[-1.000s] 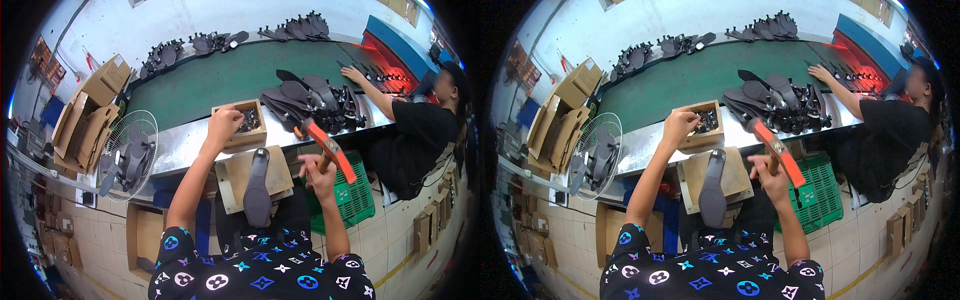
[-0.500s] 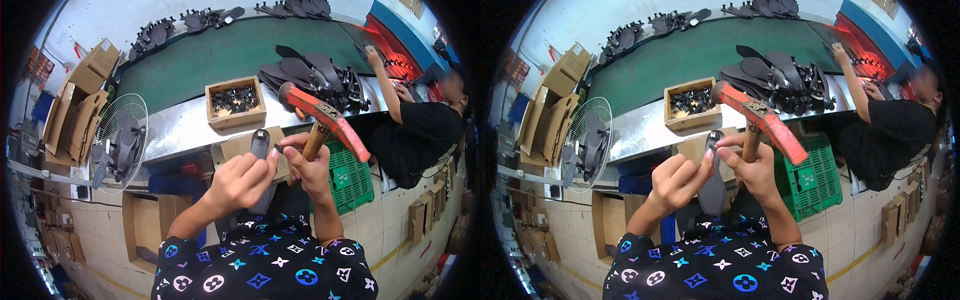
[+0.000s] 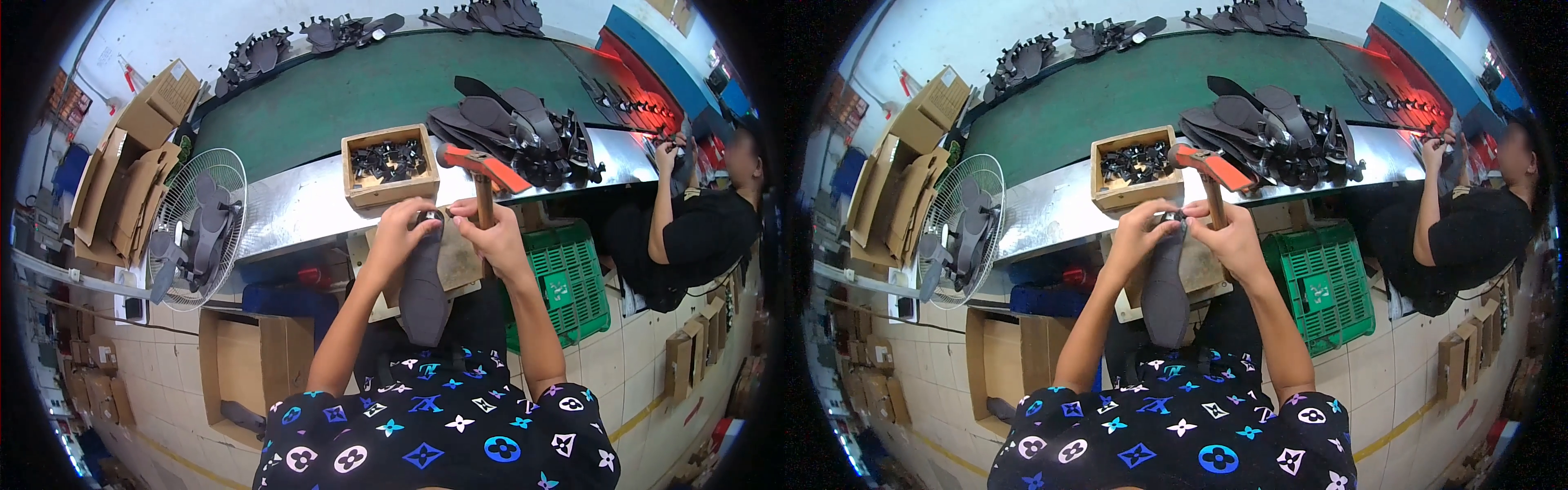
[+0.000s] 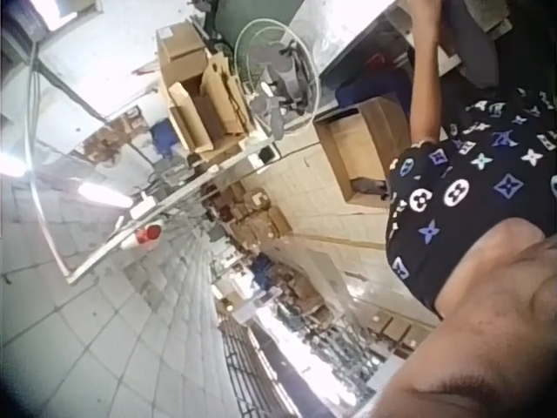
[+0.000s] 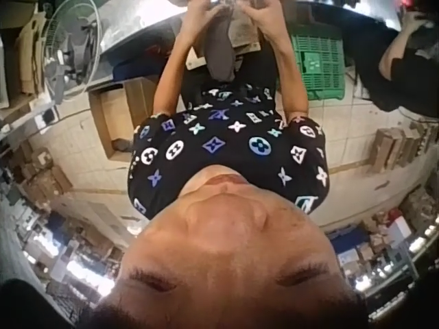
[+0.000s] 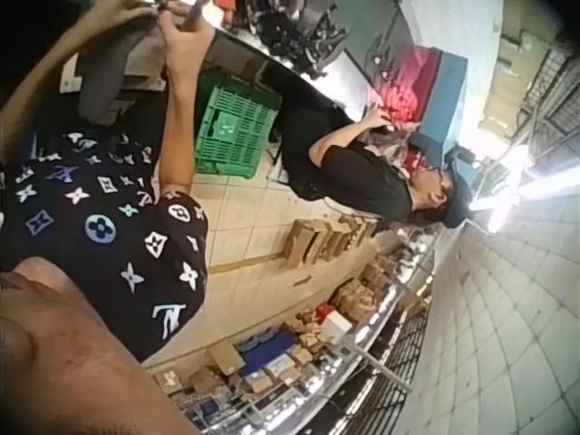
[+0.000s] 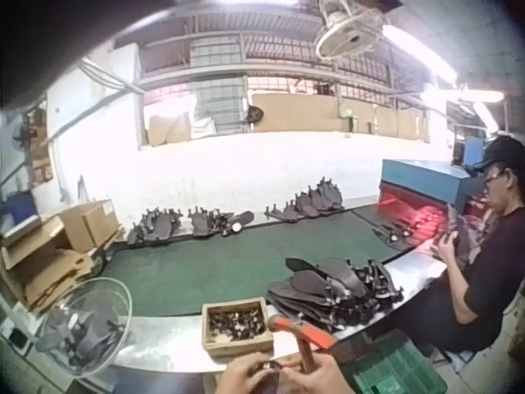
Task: Organizing shoe soles and hammering components into a shoe assembly at a factory workbench.
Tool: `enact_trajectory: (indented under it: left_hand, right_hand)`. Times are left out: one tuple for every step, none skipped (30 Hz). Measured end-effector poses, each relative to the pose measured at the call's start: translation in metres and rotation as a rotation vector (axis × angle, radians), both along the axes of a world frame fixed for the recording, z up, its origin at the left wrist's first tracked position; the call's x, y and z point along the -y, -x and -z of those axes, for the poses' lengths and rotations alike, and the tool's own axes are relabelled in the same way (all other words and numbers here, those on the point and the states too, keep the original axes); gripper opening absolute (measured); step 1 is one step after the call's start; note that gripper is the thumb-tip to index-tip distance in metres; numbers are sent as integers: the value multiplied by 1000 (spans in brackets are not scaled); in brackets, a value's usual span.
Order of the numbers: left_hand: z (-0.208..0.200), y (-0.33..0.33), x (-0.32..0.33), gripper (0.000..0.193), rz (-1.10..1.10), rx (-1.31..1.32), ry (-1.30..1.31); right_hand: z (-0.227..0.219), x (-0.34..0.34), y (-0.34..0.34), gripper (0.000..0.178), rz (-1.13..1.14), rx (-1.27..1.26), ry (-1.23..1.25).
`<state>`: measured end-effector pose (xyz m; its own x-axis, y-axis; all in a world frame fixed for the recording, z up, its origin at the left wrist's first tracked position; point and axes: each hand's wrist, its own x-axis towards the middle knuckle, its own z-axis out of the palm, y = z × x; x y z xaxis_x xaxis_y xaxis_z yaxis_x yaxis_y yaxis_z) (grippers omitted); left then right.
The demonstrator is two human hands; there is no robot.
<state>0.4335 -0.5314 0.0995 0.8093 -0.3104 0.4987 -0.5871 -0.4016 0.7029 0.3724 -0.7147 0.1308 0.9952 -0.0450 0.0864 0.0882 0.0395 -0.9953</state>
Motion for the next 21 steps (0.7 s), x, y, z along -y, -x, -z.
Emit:
enact_trajectory:
  left_hand:
    - [4,-4,-4,29,130,-174,-60]
    - [10,-5,-2,28,103,-131,44]
    - [16,-4,-5,28,99,-128,48]
    - [21,-3,-10,27,98,-130,104]
    - [23,0,-12,26,100,-137,159]
    - [25,3,-13,26,98,-138,162]
    - [26,5,-14,25,79,-197,176]
    - [28,7,-16,25,56,-256,190]
    - [30,10,-18,25,49,-257,191]
    - [32,12,-19,25,36,-226,166]
    - [33,12,-20,24,22,-191,142]
    - [34,13,-21,24,18,-207,153]
    - [35,14,-21,24,14,-203,152]
    - [36,15,-21,25,16,-167,163]
    - [37,16,-21,25,19,-131,173]
    - [39,16,-24,26,9,-146,148]
    - [36,18,-23,26,13,-147,148]
    - [32,20,-22,26,7,-171,161]
    - [31,23,-21,27,4,-196,175]
    - [32,20,-21,27,19,-189,145]
    - [33,19,-21,27,36,-197,146]
  right_hand:
    - [1,0,-4,21,-16,-21,24]
    - [5,-2,-9,22,-25,-43,21]
    - [7,-3,-12,22,-30,-40,25]
    - [7,-6,-15,22,-65,-47,77]
    - [9,-7,-17,22,-95,-58,128]
    - [23,-7,-24,23,-117,38,152]
    - [28,-7,-28,23,-120,37,153]
    - [31,-9,-31,22,-136,74,187]
    - [34,-12,-33,22,-152,111,220]
    - [38,-13,-33,22,-158,111,219]
    - [40,-15,-33,22,-158,101,259]
    - [41,-17,-33,22,-156,92,299]
    - [40,-17,-32,22,-160,97,298]
    - [36,-17,-29,23,-180,113,319]
    - [32,-18,-27,24,-199,128,341]
    - [26,-19,-24,23,-203,238,428]
    - [22,-20,-22,23,-200,236,429]
    - [20,-21,-19,22,-191,302,495]
    - [19,-21,-15,20,-179,365,562]
    - [14,-22,-13,21,-192,366,591]
    - [15,-22,-12,21,-177,355,596]
